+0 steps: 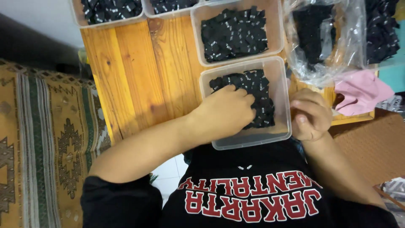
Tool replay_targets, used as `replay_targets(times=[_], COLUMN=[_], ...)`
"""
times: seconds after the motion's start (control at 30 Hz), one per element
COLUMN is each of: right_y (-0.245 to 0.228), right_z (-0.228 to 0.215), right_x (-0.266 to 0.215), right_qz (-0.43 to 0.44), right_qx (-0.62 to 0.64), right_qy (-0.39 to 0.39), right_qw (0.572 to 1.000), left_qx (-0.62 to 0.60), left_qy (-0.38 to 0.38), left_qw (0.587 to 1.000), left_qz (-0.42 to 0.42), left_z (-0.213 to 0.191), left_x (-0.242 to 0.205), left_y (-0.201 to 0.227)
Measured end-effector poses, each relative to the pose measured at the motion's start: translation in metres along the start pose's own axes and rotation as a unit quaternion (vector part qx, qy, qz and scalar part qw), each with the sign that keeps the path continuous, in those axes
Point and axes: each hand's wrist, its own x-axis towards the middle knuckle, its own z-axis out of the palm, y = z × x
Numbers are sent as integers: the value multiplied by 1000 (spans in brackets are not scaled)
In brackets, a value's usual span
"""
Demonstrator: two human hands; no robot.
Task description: Sorting small black fabric labels into plastic containers
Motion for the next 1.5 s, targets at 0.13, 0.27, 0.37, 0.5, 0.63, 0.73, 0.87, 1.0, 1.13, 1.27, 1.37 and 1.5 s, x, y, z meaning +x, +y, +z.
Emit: replay_targets(times=[0.13, 0.27, 0.37, 0.5, 0.63, 0.73, 0.87, 1.0, 1.13, 1.27, 1.37, 1.5], right_y=[1, 7, 3, -4, 0, -2, 1, 3, 5, 5, 7, 6], right_z=[3, 5, 7, 6, 3, 1, 0, 1, 1, 4, 2, 1], right_x=[10, 7, 16, 21, 15, 19, 18, 14, 9, 7, 6, 7], right_qz=[42, 68, 74, 97, 104, 107, 103, 90, 91, 92, 88, 94], right_qx=[89, 114, 119, 96, 99, 109, 106, 114, 113, 109, 109, 122], right_qy=[-12, 9, 3, -28, -46, -58, -64, -56, -55, -45, -52, -59], right_qw=[995, 991, 990, 990, 989, 987, 987, 988, 988, 989, 989, 986], left_qx=[-77, -92, -85, -75, -30, -7, -44, -124, -64, -30, -35, -52], left_qy=[64, -5, -27, 1, 43, 74, 71, 62, 83, 84, 83, 80], left_qw=[995, 995, 995, 996, 995, 990, 983, 970, 964, 965, 966, 967], left_qz=[-9, -31, -34, -43, -81, -116, -164, -201, -244, -246, -244, -236], left_z=[-19, -14, -12, -1, 0, -5, -25, -27, -1, 13, 7, -3], left_x=[7, 10, 9, 9, -2, -9, -8, 11, 35, 43, 42, 36], left_y=[0, 6, 13, 15, 22, 27, 19, -6, -14, -15, -18, -20])
